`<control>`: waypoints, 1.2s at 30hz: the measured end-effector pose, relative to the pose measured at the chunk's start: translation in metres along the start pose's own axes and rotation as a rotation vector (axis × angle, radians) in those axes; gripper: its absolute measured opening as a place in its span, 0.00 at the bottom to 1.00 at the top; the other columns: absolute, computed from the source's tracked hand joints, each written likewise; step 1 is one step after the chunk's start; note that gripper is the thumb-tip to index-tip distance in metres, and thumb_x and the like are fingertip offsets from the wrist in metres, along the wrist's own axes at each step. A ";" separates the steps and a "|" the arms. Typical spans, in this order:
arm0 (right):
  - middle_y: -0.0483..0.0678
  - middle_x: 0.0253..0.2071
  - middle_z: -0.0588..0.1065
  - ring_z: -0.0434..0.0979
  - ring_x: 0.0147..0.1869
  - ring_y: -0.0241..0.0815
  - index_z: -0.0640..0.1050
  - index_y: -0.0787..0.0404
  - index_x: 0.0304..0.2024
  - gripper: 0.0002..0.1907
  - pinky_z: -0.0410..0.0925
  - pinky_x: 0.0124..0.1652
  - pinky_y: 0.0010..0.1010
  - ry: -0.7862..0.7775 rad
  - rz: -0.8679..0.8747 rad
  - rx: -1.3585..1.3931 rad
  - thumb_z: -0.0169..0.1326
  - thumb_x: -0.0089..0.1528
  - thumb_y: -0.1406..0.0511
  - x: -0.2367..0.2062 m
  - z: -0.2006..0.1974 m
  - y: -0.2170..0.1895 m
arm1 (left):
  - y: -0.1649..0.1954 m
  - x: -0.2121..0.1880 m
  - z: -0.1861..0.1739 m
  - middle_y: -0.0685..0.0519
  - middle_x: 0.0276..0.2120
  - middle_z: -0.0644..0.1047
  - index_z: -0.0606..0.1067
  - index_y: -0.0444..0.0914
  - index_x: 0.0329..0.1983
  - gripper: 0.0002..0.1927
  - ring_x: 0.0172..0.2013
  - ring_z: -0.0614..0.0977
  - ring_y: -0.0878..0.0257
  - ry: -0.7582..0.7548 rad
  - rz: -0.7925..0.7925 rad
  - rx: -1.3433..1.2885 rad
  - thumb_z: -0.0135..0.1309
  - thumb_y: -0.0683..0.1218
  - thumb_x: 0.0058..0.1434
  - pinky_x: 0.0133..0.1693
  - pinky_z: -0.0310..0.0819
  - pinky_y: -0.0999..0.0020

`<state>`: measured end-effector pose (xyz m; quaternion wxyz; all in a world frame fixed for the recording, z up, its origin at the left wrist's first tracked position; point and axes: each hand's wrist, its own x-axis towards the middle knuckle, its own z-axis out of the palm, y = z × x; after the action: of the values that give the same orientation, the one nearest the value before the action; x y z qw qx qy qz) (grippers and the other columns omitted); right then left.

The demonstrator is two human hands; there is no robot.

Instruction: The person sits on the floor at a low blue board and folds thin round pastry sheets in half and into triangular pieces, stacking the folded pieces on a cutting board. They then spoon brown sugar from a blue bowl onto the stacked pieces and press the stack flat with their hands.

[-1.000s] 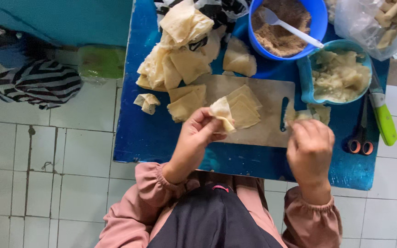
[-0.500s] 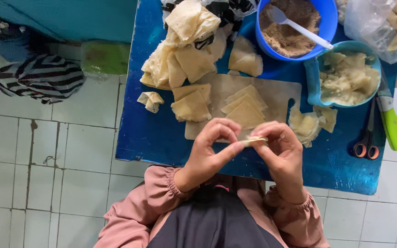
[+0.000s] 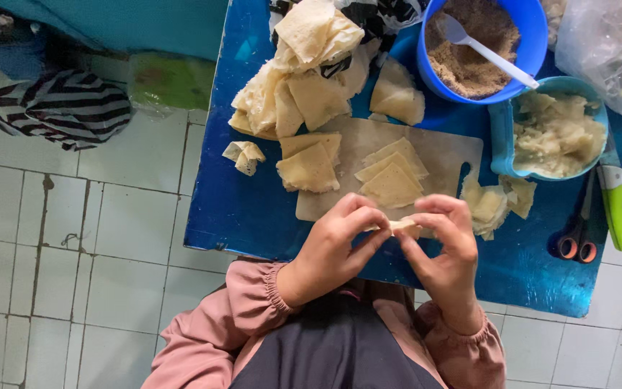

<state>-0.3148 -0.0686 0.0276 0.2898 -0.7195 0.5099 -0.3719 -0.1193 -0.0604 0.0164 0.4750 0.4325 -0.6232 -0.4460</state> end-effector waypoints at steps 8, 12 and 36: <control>0.50 0.41 0.78 0.77 0.44 0.36 0.79 0.65 0.45 0.06 0.70 0.44 0.26 -0.097 0.479 0.502 0.60 0.65 0.73 0.011 0.001 0.028 | -0.014 0.008 0.011 0.45 0.38 0.77 0.73 0.36 0.45 0.06 0.38 0.83 0.51 0.083 -0.057 0.094 0.57 0.39 0.68 0.40 0.77 0.62; 0.48 0.37 0.78 0.77 0.36 0.40 0.79 0.65 0.42 0.04 0.69 0.37 0.28 -0.038 0.267 0.032 0.59 0.64 0.73 0.020 0.014 0.027 | -0.025 0.012 0.015 0.44 0.41 0.77 0.73 0.35 0.48 0.06 0.39 0.81 0.46 0.114 -0.004 0.275 0.54 0.40 0.69 0.40 0.77 0.59; 0.52 0.37 0.76 0.78 0.40 0.47 0.81 0.67 0.37 0.05 0.70 0.40 0.32 -0.289 -0.059 0.101 0.60 0.63 0.69 0.095 0.095 -0.017 | -0.025 -0.012 -0.073 0.54 0.30 0.78 0.77 0.35 0.46 0.06 0.28 0.78 0.71 0.595 -0.276 0.084 0.57 0.43 0.71 0.32 0.73 0.75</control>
<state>-0.2080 -0.1504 0.0109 0.3850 -0.7648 0.4220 -0.2979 -0.0433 -0.0648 0.0005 0.5532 0.6432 -0.4107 -0.3341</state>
